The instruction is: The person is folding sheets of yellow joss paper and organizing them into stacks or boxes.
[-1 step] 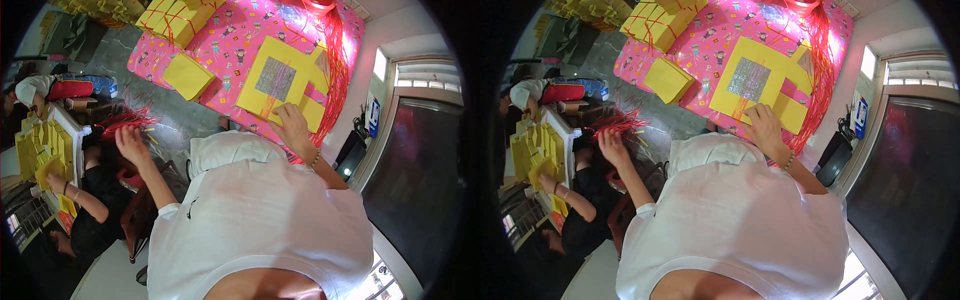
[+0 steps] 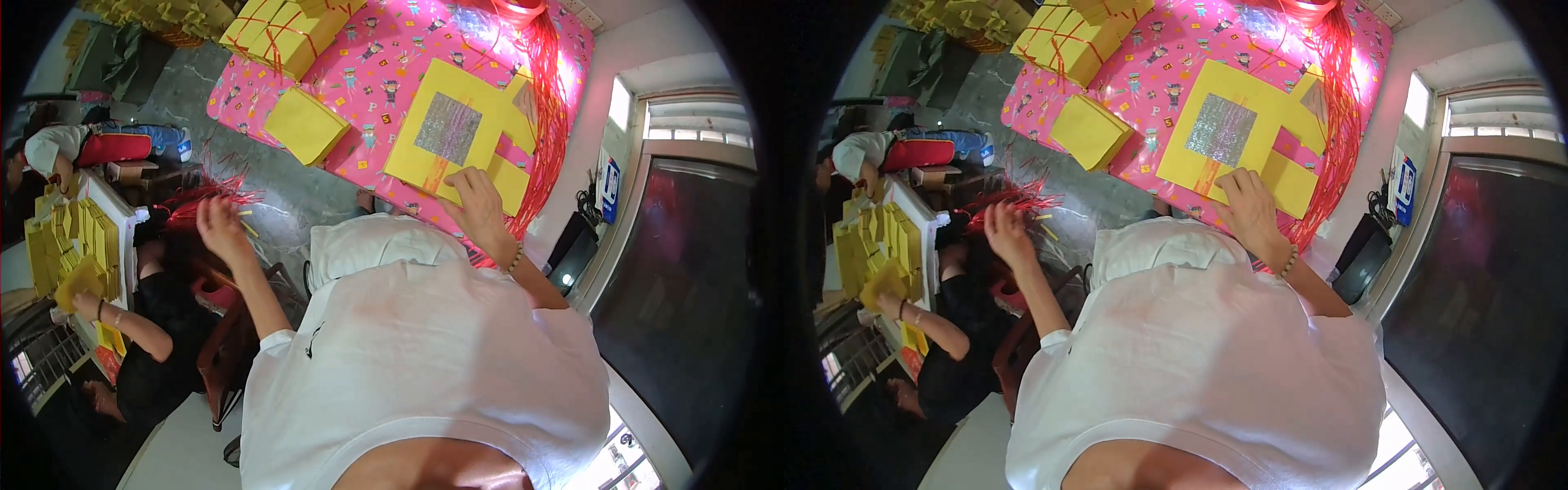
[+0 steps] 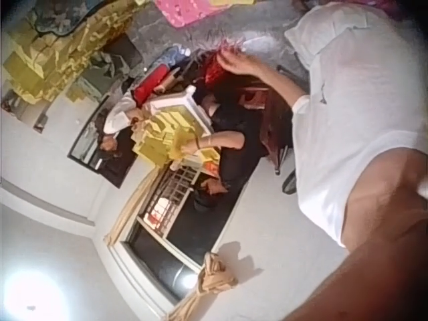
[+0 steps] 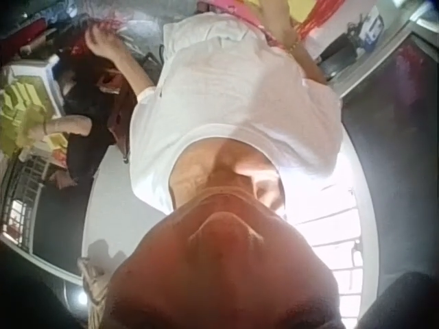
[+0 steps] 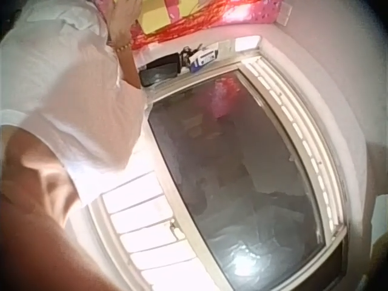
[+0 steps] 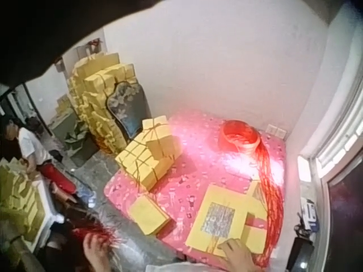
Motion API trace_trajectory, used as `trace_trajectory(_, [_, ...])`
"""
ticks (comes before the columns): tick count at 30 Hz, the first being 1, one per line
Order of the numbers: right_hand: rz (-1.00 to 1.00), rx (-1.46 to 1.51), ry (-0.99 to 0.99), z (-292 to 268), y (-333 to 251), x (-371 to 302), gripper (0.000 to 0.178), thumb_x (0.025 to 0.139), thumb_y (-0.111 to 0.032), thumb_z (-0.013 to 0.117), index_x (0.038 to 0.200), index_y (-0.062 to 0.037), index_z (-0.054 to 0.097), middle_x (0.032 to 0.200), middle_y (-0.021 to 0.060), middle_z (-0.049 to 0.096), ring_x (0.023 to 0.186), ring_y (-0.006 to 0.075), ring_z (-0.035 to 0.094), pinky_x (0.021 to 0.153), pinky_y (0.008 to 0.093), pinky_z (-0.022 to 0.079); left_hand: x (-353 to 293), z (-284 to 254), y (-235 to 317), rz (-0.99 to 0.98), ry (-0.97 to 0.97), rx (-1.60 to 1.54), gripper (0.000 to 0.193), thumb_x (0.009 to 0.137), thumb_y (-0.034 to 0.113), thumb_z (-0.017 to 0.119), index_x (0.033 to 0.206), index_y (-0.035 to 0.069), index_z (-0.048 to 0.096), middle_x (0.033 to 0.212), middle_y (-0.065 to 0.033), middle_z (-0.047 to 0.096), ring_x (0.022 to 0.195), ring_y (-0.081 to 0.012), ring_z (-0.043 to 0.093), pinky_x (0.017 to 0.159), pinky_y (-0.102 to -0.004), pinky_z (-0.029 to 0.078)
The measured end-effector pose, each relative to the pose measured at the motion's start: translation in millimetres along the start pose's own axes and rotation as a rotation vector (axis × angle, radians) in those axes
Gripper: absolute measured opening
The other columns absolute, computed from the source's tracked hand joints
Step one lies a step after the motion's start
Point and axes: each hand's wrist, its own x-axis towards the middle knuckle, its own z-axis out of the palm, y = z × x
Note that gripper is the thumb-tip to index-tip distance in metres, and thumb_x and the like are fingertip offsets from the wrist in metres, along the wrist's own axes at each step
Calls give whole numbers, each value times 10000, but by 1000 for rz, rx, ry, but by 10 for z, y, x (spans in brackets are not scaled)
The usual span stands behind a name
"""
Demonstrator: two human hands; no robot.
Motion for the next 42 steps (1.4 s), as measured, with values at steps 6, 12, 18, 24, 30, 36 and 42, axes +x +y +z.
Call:
trace_trajectory(6, [-56,18,19,-62,50,5,328,680,-148,748,953,-58,590,911,78,539,872,265,539,734,371,474,-659,988,-431,72,-756,325,204,867,63,640,1065,38,600,976,-41,640,859,-119,608,731,-250,498])
trace_trajectory(12, [-74,109,15,-108,118,32,170,715,-172,729,810,-56,647,814,64,579,775,243,574,672,367,485,-1085,1662,-331,562,-1275,697,282,755,94,716,1023,70,634,977,-69,631,913,-244,571,821,-346,445])
trace_trajectory(18, [-12,195,-38,-124,140,67,109,759,-141,709,773,-45,661,749,90,582,727,259,584,618,348,468,-1060,1833,-415,747,-1426,854,287,717,154,742,981,85,655,939,-68,609,912,-271,519,811,-380,430])
trace_trajectory(24, [100,340,-58,-91,207,97,101,763,-95,696,778,-7,650,750,100,594,680,241,595,619,320,467,-1016,1856,-420,747,-1478,836,189,735,160,728,902,80,692,933,-58,620,905,-255,523,806,-363,436])
trace_trajectory(30, [174,484,-72,-66,245,100,88,786,-65,689,783,10,644,721,73,579,624,151,574,582,274,451,-1019,1871,-403,731,-1476,823,167,751,185,727,874,75,704,909,-54,629,886,-248,528,799,-354,447])
trace_trajectory(36, [247,526,-132,-87,250,117,74,802,-47,675,790,16,639,706,39,557,617,88,528,559,241,421,-996,1887,-437,707,-1490,793,144,763,198,718,850,84,708,874,-55,628,860,-253,530,782,-360,452])
trace_trajectory(42, [247,483,-143,-104,250,135,69,803,-38,670,788,20,634,702,36,543,620,83,521,559,240,421,-988,1896,-449,669,-1467,788,137,759,199,719,813,76,695,857,-58,620,849,-259,522,786,-367,442])
